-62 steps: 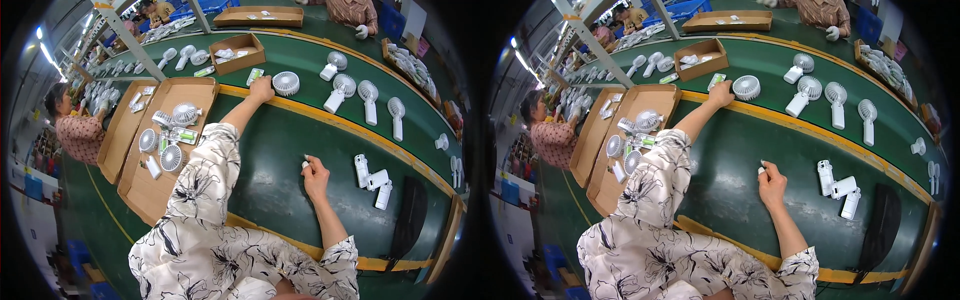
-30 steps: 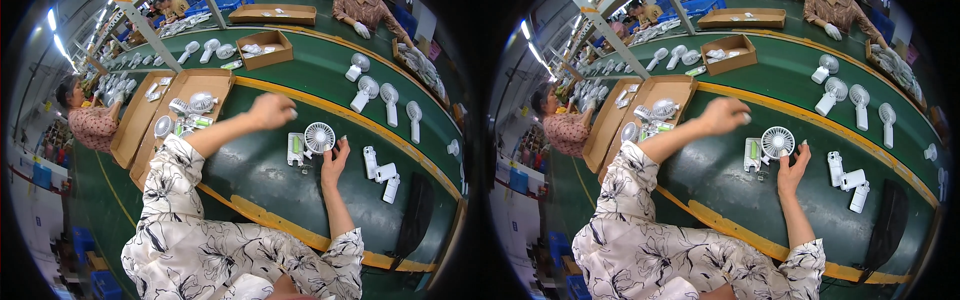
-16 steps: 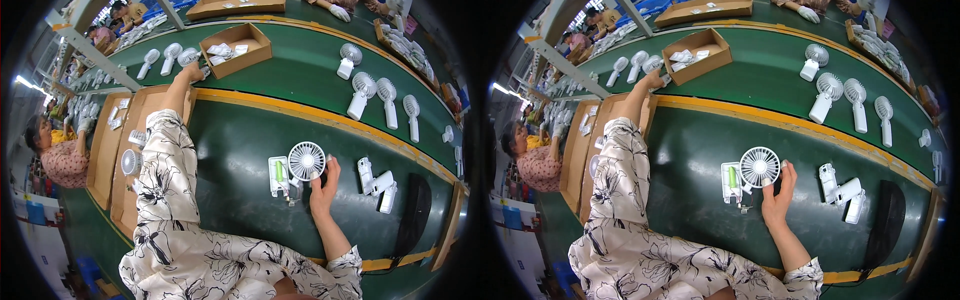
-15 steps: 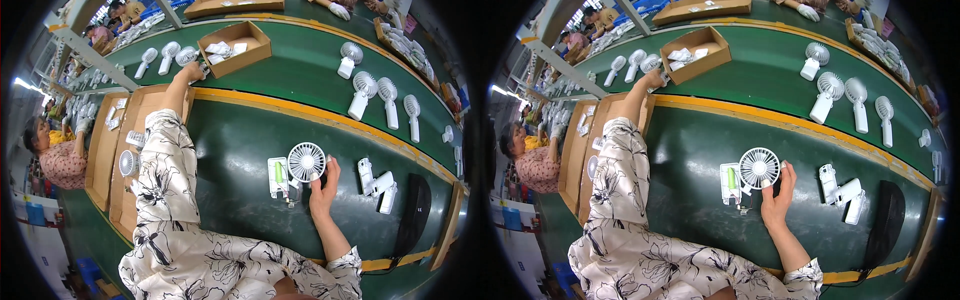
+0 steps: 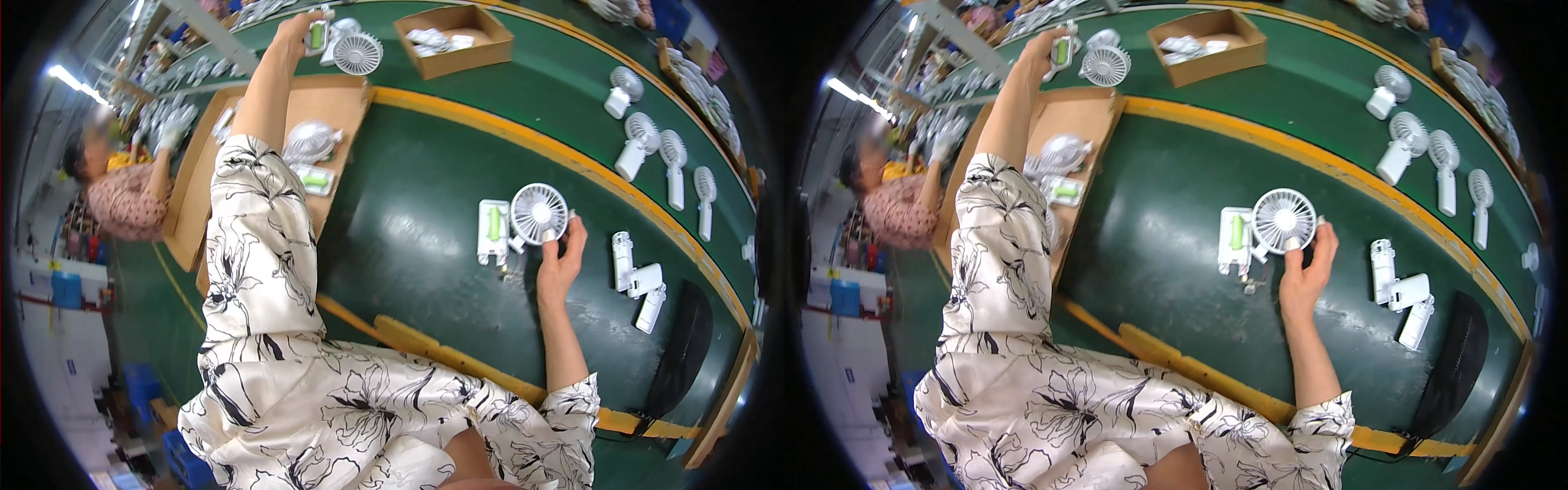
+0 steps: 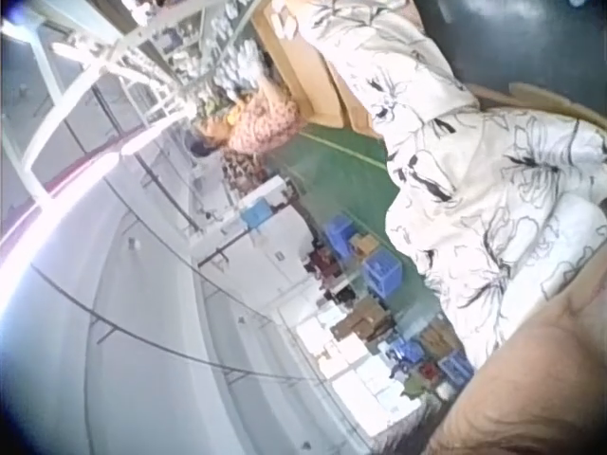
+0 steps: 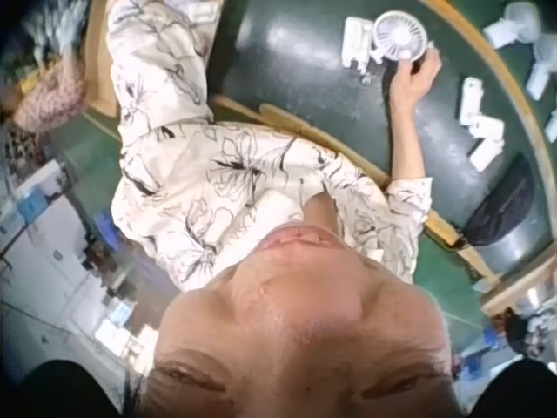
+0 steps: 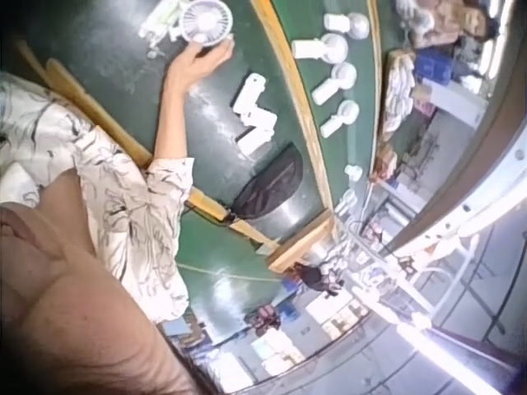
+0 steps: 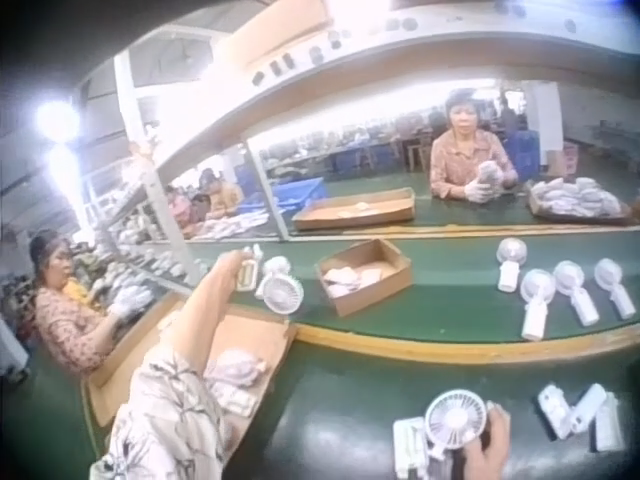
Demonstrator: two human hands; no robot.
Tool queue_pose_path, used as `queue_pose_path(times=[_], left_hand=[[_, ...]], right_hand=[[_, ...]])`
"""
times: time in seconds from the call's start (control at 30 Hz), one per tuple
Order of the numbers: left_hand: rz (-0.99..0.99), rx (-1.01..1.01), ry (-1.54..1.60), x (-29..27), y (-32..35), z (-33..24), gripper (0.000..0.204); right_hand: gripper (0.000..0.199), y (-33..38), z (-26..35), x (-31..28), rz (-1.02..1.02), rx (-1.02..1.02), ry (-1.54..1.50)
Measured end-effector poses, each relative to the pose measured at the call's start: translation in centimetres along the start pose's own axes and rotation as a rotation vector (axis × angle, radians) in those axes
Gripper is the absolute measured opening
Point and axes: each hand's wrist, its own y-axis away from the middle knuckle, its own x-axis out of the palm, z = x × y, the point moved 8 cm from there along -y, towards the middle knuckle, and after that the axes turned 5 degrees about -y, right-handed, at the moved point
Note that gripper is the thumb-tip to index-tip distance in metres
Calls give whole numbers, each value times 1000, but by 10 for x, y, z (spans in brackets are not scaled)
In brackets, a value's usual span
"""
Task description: The person assembles portable fans by positioning circuit boards, batteries, and fan heads into plastic handle housings, snapping the casing halves together by hand, and placing the assembled fans onto the conveyor belt.
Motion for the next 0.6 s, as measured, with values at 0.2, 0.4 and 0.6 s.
queue_pose_path(times=[0.2,0.4,0.6], left_hand=[[-98,109,-406,-55,88,-15,23],[-25,307,-1455,-69,148,4,43],[182,668,-1173,49,242,-13,44]], right_hand=[[44,-2,-4,-4,5,46,6],[43,-3,-6,-3,-62,-79,-11],[52,-3,-17,-8,-134,26,-121]])
